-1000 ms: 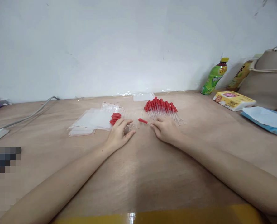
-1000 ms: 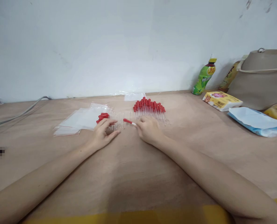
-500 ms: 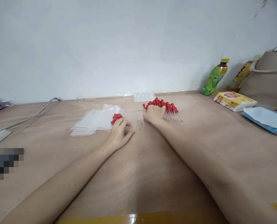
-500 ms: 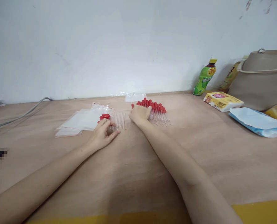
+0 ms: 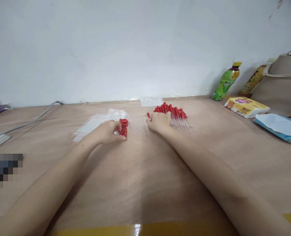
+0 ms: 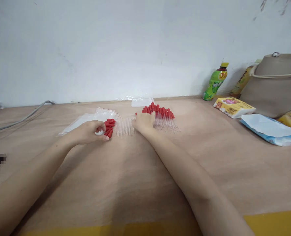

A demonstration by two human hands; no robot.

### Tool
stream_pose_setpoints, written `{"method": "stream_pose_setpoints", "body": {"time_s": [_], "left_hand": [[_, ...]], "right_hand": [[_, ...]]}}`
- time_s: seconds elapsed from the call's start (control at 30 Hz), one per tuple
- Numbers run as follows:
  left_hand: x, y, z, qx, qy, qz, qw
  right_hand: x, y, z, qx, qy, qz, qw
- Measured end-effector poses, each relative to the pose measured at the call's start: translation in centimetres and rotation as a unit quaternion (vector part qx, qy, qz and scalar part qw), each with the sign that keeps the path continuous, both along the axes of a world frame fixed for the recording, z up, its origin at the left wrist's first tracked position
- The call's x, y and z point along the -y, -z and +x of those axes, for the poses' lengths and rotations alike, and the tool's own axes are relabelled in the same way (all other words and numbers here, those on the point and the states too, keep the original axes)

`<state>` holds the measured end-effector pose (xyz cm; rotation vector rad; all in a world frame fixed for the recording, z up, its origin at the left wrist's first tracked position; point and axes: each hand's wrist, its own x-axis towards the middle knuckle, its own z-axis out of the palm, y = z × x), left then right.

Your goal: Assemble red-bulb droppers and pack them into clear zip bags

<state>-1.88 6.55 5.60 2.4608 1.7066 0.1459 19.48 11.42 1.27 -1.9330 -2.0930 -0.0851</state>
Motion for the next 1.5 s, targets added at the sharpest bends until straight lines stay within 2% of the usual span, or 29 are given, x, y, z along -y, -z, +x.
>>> {"method": "stream_pose_setpoints", "body": {"time_s": [0.1,0.27,0.6,0.77,0.83,0.97,1.03,1.1,1.23,1.37,1.5], "left_hand": [[-0.1,0.7,0.3,-0.001,-0.033,0.011,0.999],[-0.3,2.0,0.6,0.012,-0.045,0.025,0.999],[-0.2,1.8,0.8,0.052,-0.07,-0.011,0.996],[-0.4,2.3,0.6,0.035,-0.068,0.027,0.997],[-0.4,2.3,0.6,0.04,-0.069,0.04,0.996],[0.0,2.1,1.0,0.043,-0.071,0.077,0.994],[0.4,2.4,1.7,0.063,-0.046,0.11,0.991],[0.9,3.0,2.8,0.095,0.007,0.15,0.984],[2.4,5.1,5.5,0.156,0.106,0.18,0.965],[3.3,6.4,6.8,0.221,0.132,0.18,0.949],[3.3,6.5,6.8,0.239,0.139,0.164,0.947]], "right_hand": [[0.4,0.1,-0.7,0.001,-0.014,-0.023,1.0],[0.6,0.3,-1.6,-0.001,-0.01,-0.032,0.999],[0.1,0.7,-1.7,0.005,0.0,-0.041,0.999],[0.6,0.2,-0.5,-0.036,0.01,0.054,0.998],[1.1,0.3,0.3,-0.073,-0.025,0.088,0.993],[2.9,1.7,2.7,-0.135,-0.155,0.154,0.966],[4.1,2.7,4.1,-0.123,-0.209,0.194,0.95],[5.3,3.6,5.4,-0.099,-0.239,0.22,0.941],[7.3,4.0,6.8,-0.108,-0.28,0.22,0.928],[8.0,3.5,6.8,-0.145,-0.284,0.204,0.925],[8.0,3.4,6.5,-0.135,-0.302,0.197,0.923]]}}
